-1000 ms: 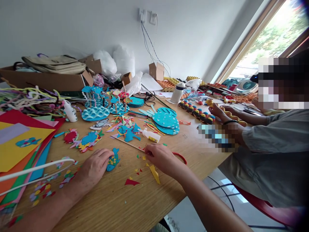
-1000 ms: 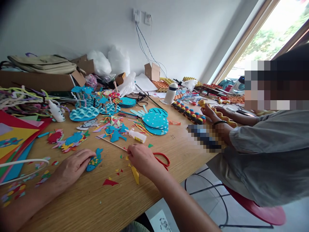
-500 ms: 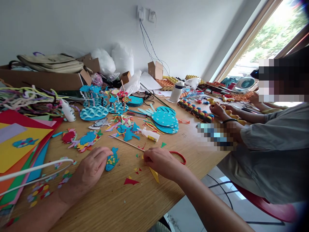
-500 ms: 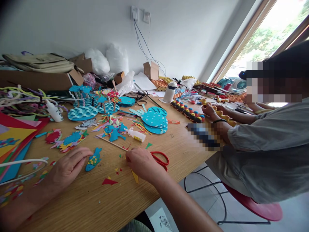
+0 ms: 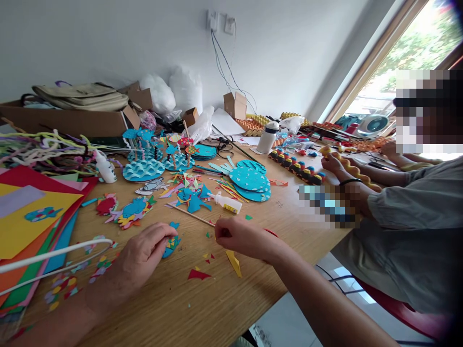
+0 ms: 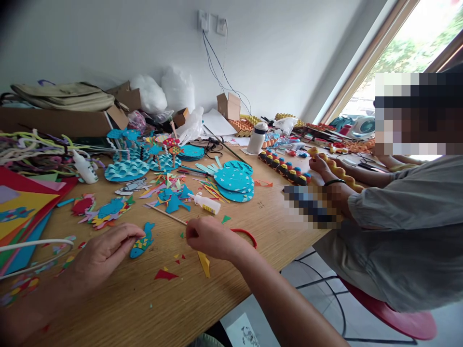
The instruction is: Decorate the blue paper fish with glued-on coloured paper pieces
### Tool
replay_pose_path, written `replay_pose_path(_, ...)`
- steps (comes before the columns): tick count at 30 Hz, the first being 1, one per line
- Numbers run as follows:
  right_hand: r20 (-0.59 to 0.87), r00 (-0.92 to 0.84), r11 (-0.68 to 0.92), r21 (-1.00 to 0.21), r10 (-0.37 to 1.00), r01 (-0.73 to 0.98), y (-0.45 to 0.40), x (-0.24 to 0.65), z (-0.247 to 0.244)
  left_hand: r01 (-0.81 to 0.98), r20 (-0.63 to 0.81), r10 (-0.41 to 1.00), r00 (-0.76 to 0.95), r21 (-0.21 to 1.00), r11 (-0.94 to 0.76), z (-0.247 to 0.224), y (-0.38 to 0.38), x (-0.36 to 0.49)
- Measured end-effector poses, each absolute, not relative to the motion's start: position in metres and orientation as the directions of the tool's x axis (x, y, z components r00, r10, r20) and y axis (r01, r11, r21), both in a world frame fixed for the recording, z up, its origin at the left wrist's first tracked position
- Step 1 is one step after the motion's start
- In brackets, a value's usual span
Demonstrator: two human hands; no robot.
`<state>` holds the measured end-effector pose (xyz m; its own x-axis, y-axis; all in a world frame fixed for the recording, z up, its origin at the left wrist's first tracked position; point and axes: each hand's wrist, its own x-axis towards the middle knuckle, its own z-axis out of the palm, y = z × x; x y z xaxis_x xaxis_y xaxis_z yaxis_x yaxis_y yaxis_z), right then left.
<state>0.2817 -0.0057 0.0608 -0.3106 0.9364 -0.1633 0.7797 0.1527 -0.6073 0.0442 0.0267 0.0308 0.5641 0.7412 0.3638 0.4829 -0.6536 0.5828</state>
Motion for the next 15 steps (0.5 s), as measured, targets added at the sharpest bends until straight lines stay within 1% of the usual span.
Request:
replay_pose_path(1,-0.166,-0.320,0.097,-0.739,0.933,0.666,-0.004,0.280,0.061,0.482,0.250,0.795,0.553,0.683,-0.549,0.035,0.025,0.049)
replay_pose_path(2,-0.173,-0.334,0.036,-0.843,0.927,0.536,-0.002,0.277,0.061,0.462,0.143,0.825,0.547,0.770,-0.440,0.038,0.023,0.055)
replay_pose_path(3,-0.178,-0.347,-0.019,-0.910,0.921,0.414,-0.001,0.272,0.061,0.427,0.067,0.833,0.550,0.834,-0.349,0.041,0.022,0.061)
replay_pose_path(4,-0.174,-0.354,-0.058,-0.947,0.919,0.316,0.001,0.267,0.062,0.386,0.019,0.827,0.562,0.879,-0.282,0.044,0.021,0.067)
replay_pose_path(5,-0.164,-0.350,-0.076,-0.965,0.922,0.252,0.002,0.262,0.062,0.347,-0.001,0.822,0.570,0.906,-0.240,0.046,0.020,0.072)
replay_pose_path(7,-0.136,-0.327,-0.070,-0.976,0.935,0.206,0.004,0.251,0.061,0.294,-0.008,0.801,0.599,0.932,-0.211,0.049,0.019,0.079)
replay_pose_path(11,-0.114,-0.293,-0.057,-0.979,0.949,0.195,0.008,0.236,0.057,0.285,0.009,0.836,0.549,0.938,-0.198,0.047,0.024,0.082)
replay_pose_path(15,-0.119,-0.276,-0.070,-0.981,0.954,0.179,0.012,0.231,0.053,0.282,-0.025,0.845,0.534,0.948,-0.150,0.043,0.029,0.078)
